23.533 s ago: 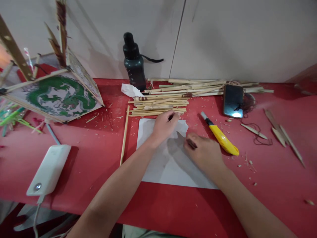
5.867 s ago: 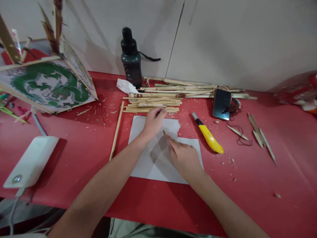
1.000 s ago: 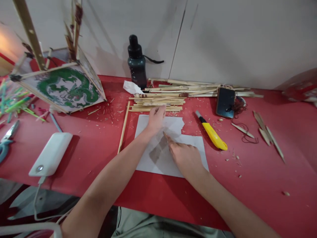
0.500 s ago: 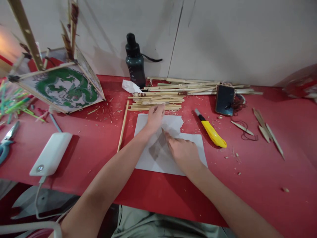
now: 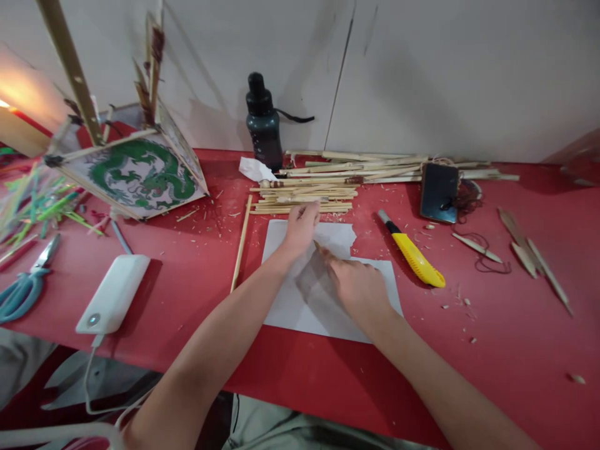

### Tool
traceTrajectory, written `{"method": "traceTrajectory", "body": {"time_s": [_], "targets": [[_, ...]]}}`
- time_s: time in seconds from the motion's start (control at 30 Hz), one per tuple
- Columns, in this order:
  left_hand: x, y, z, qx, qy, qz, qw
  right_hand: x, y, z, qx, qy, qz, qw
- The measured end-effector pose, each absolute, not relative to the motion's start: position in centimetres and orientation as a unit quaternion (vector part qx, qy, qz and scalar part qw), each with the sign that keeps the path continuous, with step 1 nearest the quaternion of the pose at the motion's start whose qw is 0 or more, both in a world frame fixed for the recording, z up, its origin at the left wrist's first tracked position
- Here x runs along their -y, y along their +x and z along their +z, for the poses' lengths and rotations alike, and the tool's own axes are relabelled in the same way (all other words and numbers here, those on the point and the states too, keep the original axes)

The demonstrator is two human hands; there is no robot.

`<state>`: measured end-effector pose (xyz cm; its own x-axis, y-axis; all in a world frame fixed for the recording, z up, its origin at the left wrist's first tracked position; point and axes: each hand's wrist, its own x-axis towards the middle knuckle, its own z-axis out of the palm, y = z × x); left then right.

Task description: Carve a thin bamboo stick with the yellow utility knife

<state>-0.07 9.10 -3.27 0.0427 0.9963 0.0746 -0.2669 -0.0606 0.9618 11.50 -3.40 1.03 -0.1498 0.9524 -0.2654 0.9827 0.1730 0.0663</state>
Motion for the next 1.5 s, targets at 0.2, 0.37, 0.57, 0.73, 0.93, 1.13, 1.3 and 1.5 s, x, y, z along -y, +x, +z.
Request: {"method": "traceTrajectory", "body": {"time_s": [0.2,0.37,0.57,0.73,0.93,1.13,1.3,1.5], "targets": [[-9.0,0.1,-3.1,-0.406,0.442,0.573,0.558,5.9,11.6,1.6,-0.770,0.614,-0.077,0.156],[-9.0,-0.1,-3.1,-0.407,0.453,0.563,0.559,4.0,11.7,1.5,-0.766,0.627,-0.063,0.128],[-9.2,-0.1,-3.5,-0.404,0.444,0.571,0.560,3.9,11.8,1.4,-0.761,0.633,-0.062,0.130],[-9.1,0.0,-3.3,-0.401,0.455,0.571,0.553,5.7,12.3,1.8,-0.768,0.620,-0.069,0.145],[-8.8,0.0,-3.1,-0.396,0.470,0.562,0.553,2.3,11.2,1.5,-0.766,0.632,-0.032,0.112],[-8.6,0.1,-2.7,-0.429,0.471,0.554,0.537,5.4,12.7,1.1,-0.765,0.628,-0.054,0.135],[-8.6,0.1,-2.6,-0.419,0.455,0.552,0.560,3.3,13.2,1.1,-0.764,0.637,-0.036,0.097],[-8.3,0.1,-1.9,-0.428,0.398,0.552,0.596,1.6,14.5,1.2,-0.809,0.582,-0.055,0.066]]}}
